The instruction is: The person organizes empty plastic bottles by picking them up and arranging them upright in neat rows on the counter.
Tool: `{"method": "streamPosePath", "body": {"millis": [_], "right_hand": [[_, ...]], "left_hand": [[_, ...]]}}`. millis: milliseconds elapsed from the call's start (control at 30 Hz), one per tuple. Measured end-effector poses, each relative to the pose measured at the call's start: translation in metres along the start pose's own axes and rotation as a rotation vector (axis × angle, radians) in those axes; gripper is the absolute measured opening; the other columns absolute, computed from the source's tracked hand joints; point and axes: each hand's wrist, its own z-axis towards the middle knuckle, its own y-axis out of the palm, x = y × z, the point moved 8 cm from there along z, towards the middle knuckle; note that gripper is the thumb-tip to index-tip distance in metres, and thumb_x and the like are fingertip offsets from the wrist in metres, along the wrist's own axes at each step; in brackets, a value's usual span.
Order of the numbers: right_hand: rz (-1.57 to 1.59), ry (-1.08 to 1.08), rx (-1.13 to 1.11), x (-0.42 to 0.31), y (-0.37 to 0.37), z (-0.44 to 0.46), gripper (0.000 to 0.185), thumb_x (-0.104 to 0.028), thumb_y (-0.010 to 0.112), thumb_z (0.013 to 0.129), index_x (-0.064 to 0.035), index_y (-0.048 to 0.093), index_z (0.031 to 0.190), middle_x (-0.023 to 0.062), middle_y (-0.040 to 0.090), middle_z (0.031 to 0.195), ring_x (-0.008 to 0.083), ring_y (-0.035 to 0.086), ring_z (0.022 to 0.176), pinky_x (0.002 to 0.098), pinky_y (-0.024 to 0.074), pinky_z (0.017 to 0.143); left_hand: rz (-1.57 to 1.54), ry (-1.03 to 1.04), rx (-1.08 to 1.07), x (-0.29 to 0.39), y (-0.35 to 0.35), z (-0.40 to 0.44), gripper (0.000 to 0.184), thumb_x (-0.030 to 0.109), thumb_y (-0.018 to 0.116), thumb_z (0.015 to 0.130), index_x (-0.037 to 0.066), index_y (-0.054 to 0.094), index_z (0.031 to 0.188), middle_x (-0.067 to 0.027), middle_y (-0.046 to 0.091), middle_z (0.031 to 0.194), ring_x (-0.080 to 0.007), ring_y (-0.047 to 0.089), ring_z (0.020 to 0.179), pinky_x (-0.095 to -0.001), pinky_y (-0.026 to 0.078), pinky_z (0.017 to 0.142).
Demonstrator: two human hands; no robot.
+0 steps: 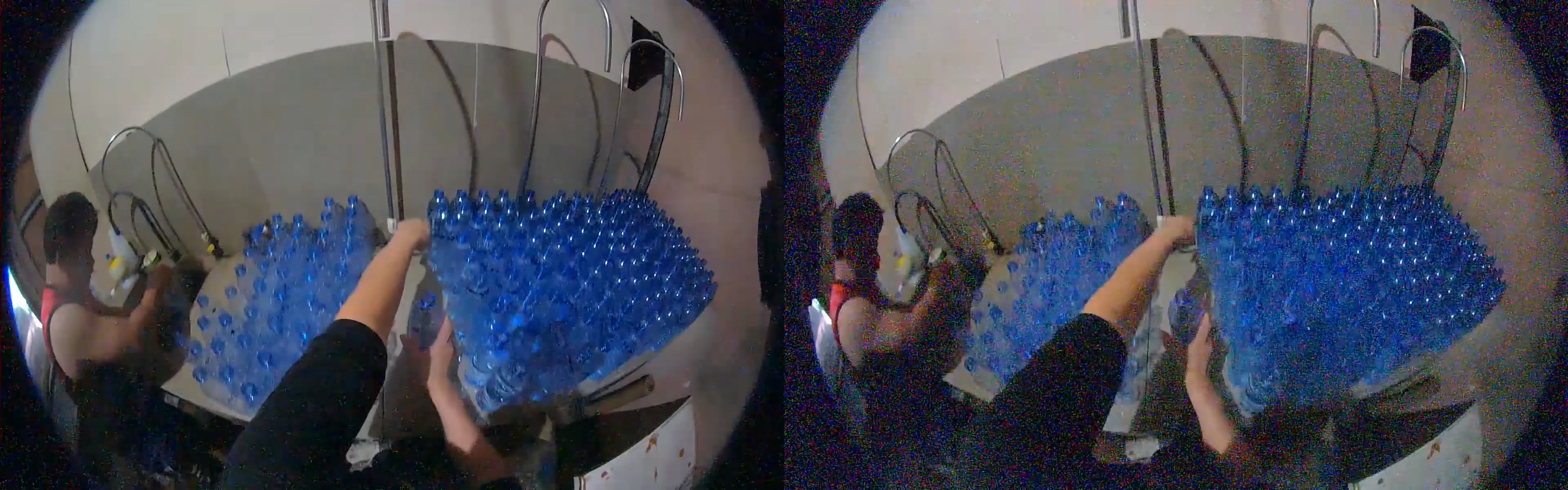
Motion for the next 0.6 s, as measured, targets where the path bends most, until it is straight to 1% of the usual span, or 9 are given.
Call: {"method": "streamPosePath", "body": {"millis": [67, 100, 167, 200, 267, 367, 400, 500, 600], "right_hand": [[0.042, 0.055, 0.006, 0.018, 0.018, 0.012, 0.07, -0.035, 0.069, 0.077, -0.003, 0.042, 0.133, 0.0249, 0.058, 0.121, 0.0418, 0.055, 0.113, 0.0446, 0.0435, 0.095], [0.109, 0.12, 0.006, 0.027, 0.025, 0.013, 0.053, -0.04, 0.053, 0.088, -0.0028, 0.052, 0.126, 0.0224, 0.061, 0.119, 0.0377, 0.056, 0.112, 0.0414, 0.0423, 0.097], [0.173, 0.174, -0.052, 0.038, 0.037, 0.016, 0.053, -0.041, 0.053, 0.089, -0.0019, 0.052, 0.126, 0.0223, 0.06, 0.119, 0.0374, 0.055, 0.112, 0.0416, 0.0421, 0.097], [0.17, 0.16, -0.116, 0.043, 0.046, 0.018, 0.068, -0.037, 0.067, 0.079, -0.0011, 0.043, 0.132, 0.0247, 0.056, 0.122, 0.0412, 0.053, 0.114, 0.045, 0.0429, 0.095], [0.11, 0.118, -0.168, 0.033, 0.057, 0.02, 0.09, -0.033, 0.082, 0.069, -0.0005, 0.034, 0.138, 0.0273, 0.052, 0.125, 0.0449, 0.05, 0.115, 0.049, 0.0438, 0.094], [-0.014, -0.05, -0.061, 0.004, 0.061, 0.012, 0.087, -0.033, 0.08, 0.072, -0.0009, 0.035, 0.138, 0.0276, 0.051, 0.126, 0.0448, 0.052, 0.115, 0.0504, 0.0449, 0.093], [-0.024, -0.164, 0.013, 0.022, 0.074, 0.006, 0.085, -0.033, 0.08, 0.073, -0.001, 0.035, 0.138, 0.0278, 0.052, 0.125, 0.0448, 0.053, 0.113, 0.0506, 0.0459, 0.092], [-0.006, -0.293, 0.105, 0.022, 0.081, 0.008, 0.081, -0.031, 0.078, 0.076, -0.0008, 0.035, 0.138, 0.0283, 0.052, 0.124, 0.0455, 0.057, 0.109, 0.0503, 0.0492, 0.087], [-0.029, -0.329, 0.082, 0.004, 0.07, 0.01, 0.077, -0.027, 0.075, 0.079, 0.0, 0.035, 0.138, 0.0286, 0.054, 0.122, 0.046, 0.059, 0.103, 0.0491, 0.0515, 0.083]], "left_hand": [[-0.084, -0.032, -0.076, 0.001, -0.003, -0.009, 0.03, 0.026, 0.063, 0.078, 0.008, 0.073, 0.099, -0.017, 0.069, 0.107, -0.0331, 0.067, 0.1, -0.0448, 0.054, 0.083], [-0.09, -0.001, -0.131, 0.0, 0.005, -0.009, 0.029, 0.026, 0.063, 0.077, 0.009, 0.074, 0.098, -0.0171, 0.07, 0.106, -0.0335, 0.068, 0.098, -0.0456, 0.054, 0.081], [-0.099, 0.062, -0.243, -0.001, 0.023, -0.005, 0.027, 0.026, 0.065, 0.076, 0.011, 0.075, 0.097, -0.0173, 0.071, 0.102, -0.0343, 0.07, 0.093, -0.0471, 0.055, 0.079], [-0.188, 0.085, -0.35, -0.003, 0.037, -0.001, 0.026, 0.025, 0.065, 0.077, 0.011, 0.074, 0.096, -0.0169, 0.071, 0.1, -0.0345, 0.07, 0.089, -0.0478, 0.055, 0.077], [-0.372, 0.117, -0.558, -0.02, 0.071, 0.01, 0.024, 0.023, 0.064, 0.078, 0.012, 0.074, 0.096, -0.0162, 0.072, 0.095, -0.0348, 0.071, 0.082, -0.0493, 0.055, 0.072], [-0.647, -0.265, -0.673, -0.059, 0.145, 0.075, 0.025, 0.019, 0.063, 0.079, 0.009, 0.071, 0.1, -0.0161, 0.072, 0.088, -0.0338, 0.071, 0.072, -0.0515, 0.055, 0.067], [-0.509, -0.15, -0.524, -0.063, 0.148, 0.089, 0.031, 0.021, 0.063, 0.079, 0.009, 0.067, 0.107, -0.0169, 0.071, 0.09, -0.0323, 0.071, 0.076, -0.0491, 0.055, 0.069], [-0.298, -0.078, -0.737, -0.065, 0.17, 0.099, 0.038, 0.026, 0.064, 0.078, 0.01, 0.066, 0.112, -0.0149, 0.072, 0.096, -0.0289, 0.07, 0.083, -0.0466, 0.053, 0.077], [-0.829, -0.376, -0.671, -0.105, 0.183, 0.087, 0.022, 0.027, 0.069, 0.07, 0.009, 0.069, 0.083, -0.0125, 0.068, 0.077, -0.0294, 0.065, 0.064, -0.046, 0.052, 0.056]]}}
